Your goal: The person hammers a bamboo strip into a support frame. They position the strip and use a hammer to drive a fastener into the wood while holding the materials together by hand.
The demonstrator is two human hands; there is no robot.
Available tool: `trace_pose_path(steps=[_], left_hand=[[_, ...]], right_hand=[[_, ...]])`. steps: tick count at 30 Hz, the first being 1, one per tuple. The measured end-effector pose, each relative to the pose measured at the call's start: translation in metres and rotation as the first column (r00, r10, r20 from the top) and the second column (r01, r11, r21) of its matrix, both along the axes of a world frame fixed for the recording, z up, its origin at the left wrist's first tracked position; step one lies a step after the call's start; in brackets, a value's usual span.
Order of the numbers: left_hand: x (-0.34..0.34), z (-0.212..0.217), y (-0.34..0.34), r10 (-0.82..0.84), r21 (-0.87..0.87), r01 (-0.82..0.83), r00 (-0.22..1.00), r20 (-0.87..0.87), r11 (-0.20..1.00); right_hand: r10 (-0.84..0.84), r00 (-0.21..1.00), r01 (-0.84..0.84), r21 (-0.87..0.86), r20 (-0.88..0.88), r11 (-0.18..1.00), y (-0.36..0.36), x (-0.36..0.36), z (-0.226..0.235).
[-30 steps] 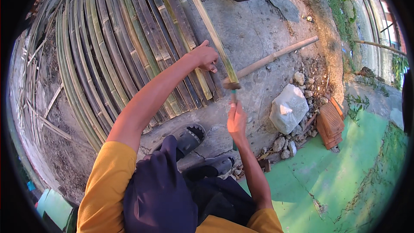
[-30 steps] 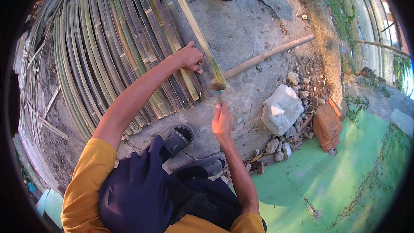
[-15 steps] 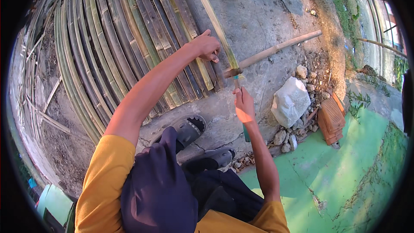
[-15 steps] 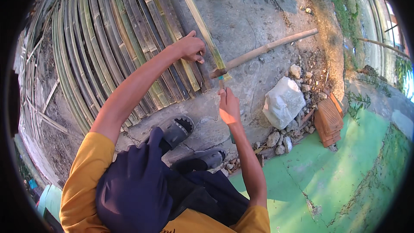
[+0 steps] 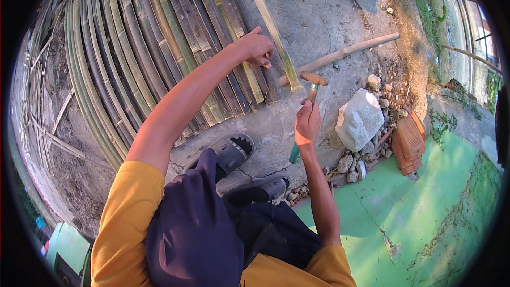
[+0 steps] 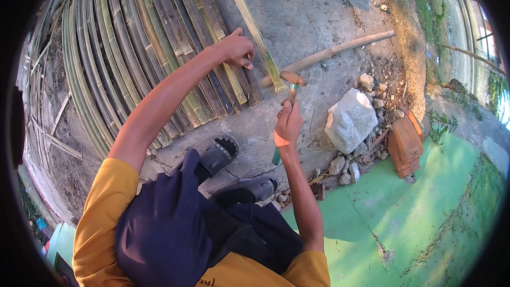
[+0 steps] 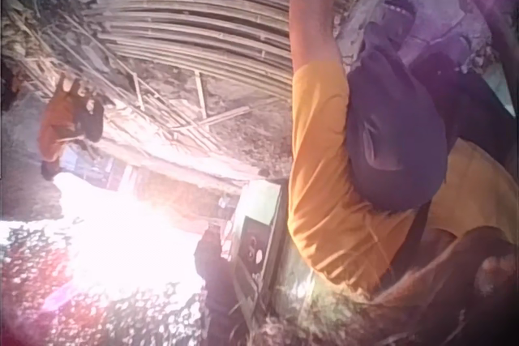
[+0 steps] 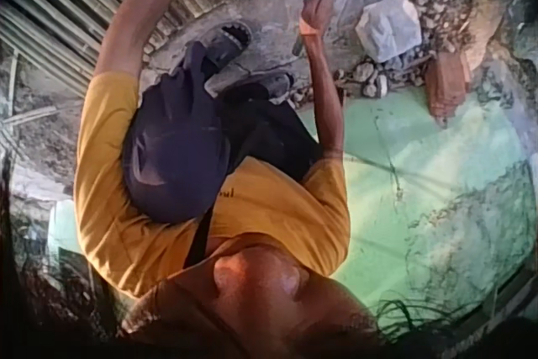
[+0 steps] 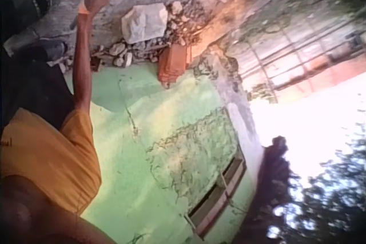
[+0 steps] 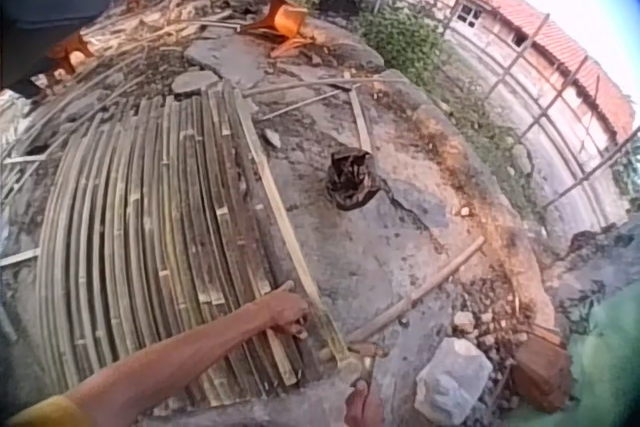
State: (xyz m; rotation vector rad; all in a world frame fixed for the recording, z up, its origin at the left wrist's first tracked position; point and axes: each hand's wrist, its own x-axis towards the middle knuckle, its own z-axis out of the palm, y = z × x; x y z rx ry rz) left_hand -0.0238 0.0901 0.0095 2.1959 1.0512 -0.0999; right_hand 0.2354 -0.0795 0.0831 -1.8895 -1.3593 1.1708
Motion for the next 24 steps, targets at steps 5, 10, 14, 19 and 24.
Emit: trace_pose_path(steps=[5,10,14,19,24], left_hand=[[-0.001,-0.007,0.004,-0.002,0.026,0.002,1.000,0.030,1.000],[-0.002,-0.003,0.001,0.006,-0.011,-0.006,1.000,0.015,1.000],[0.004,0.002,0.004,-0.007,-0.007,0.007,1.000,0.004,1.000],[-0.006,-0.007,-0.001,-0.010,0.008,0.010,0.999,0.046,1.000],[0.009,0.006,0.008,-0.013,-0.014,0.013,1.000,0.000,1.000]], right_hand=[[0.085,0.977,-0.105,0.093,0.193,0.990,-0.047,-0.024,-0.036],[0.211,0.926,-0.220,-0.008,0.314,0.976,-0.038,-0.035,-0.012],[0.206,0.921,-0.256,0.115,0.331,0.960,-0.055,-0.032,-0.026],[0.248,0.914,-0.264,0.008,0.321,0.964,-0.056,-0.039,-0.029],[0.126,0.934,-0.169,0.102,0.336,0.980,-0.048,-0.032,-0.025]])
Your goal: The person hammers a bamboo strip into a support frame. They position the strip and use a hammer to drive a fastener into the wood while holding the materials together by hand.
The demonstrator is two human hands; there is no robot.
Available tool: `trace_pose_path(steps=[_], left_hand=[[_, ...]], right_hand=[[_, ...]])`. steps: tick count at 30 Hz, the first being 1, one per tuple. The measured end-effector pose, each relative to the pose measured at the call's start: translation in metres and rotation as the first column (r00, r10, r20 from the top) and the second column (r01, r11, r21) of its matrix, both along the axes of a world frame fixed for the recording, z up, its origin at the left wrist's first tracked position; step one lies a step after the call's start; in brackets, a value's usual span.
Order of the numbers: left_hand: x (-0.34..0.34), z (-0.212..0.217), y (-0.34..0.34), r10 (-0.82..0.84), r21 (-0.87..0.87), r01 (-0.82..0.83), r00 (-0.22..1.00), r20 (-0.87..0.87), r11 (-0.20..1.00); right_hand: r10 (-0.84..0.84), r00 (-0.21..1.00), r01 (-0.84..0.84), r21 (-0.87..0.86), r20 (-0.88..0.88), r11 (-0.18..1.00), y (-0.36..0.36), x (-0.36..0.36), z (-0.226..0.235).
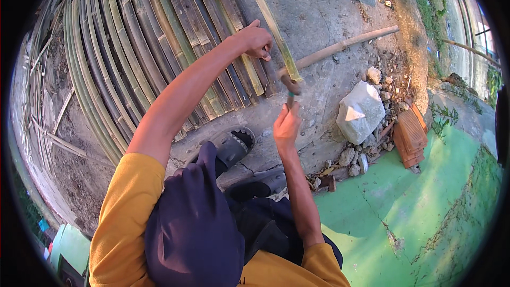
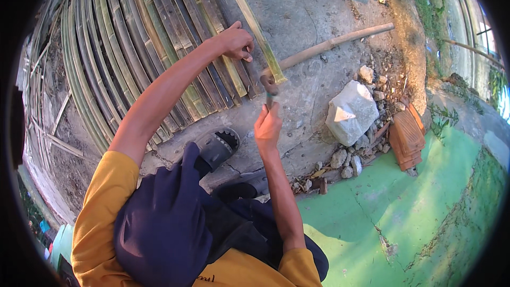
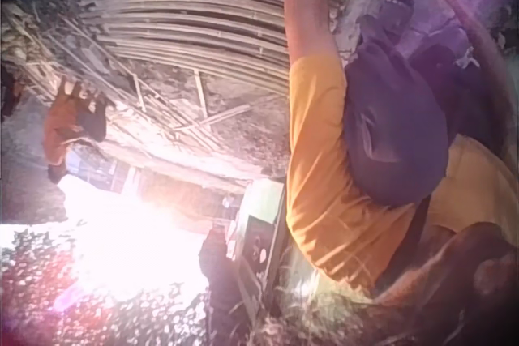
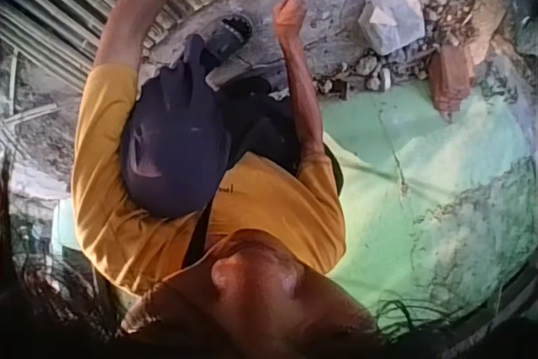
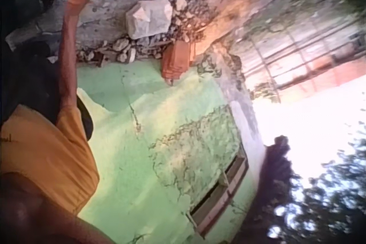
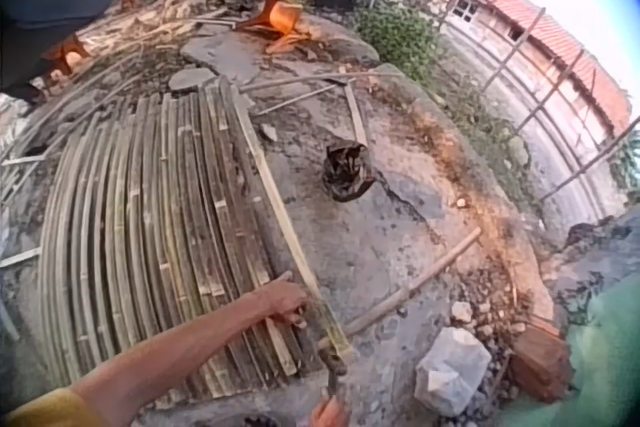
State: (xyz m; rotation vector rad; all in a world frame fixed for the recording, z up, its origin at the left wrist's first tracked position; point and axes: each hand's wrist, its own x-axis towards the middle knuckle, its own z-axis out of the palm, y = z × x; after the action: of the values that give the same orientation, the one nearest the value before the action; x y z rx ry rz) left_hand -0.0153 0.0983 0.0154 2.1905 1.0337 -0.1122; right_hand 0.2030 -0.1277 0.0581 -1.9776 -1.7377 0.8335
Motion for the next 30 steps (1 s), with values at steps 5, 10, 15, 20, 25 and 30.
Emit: trace_pose_path(steps=[5,10,15,20,25,30], left_hand=[[-0.017,-0.014,-0.007,0.002,0.033,-0.002,1.000,0.009,0.999],[0.000,0.002,-0.001,-0.027,-0.022,0.026,0.997,-0.076,0.999],[-0.012,-0.011,-0.005,-0.004,0.013,0.005,1.000,-0.026,1.000],[-0.010,-0.011,-0.004,-0.019,0.014,0.020,0.999,-0.049,1.000],[-0.006,-0.006,0.003,-0.025,0.049,0.026,0.999,-0.020,0.998],[-0.016,-0.014,-0.007,-0.010,0.034,0.011,1.000,-0.010,0.999]], right_hand=[[0.095,0.991,-0.078,-0.175,0.091,0.981,0.008,0.000,-0.004],[-0.082,0.993,0.092,0.127,-0.080,0.988,0.009,0.001,0.014],[0.010,0.999,-0.006,-0.073,0.052,0.997,-0.009,-0.006,-0.019],[0.041,0.999,-0.040,-0.072,0.011,0.997,-0.004,0.000,0.002],[-0.035,0.997,0.033,0.031,0.076,0.999,0.003,-0.009,-0.006],[0.034,0.997,-0.023,-0.142,0.070,0.990,0.012,-0.007,0.000]])
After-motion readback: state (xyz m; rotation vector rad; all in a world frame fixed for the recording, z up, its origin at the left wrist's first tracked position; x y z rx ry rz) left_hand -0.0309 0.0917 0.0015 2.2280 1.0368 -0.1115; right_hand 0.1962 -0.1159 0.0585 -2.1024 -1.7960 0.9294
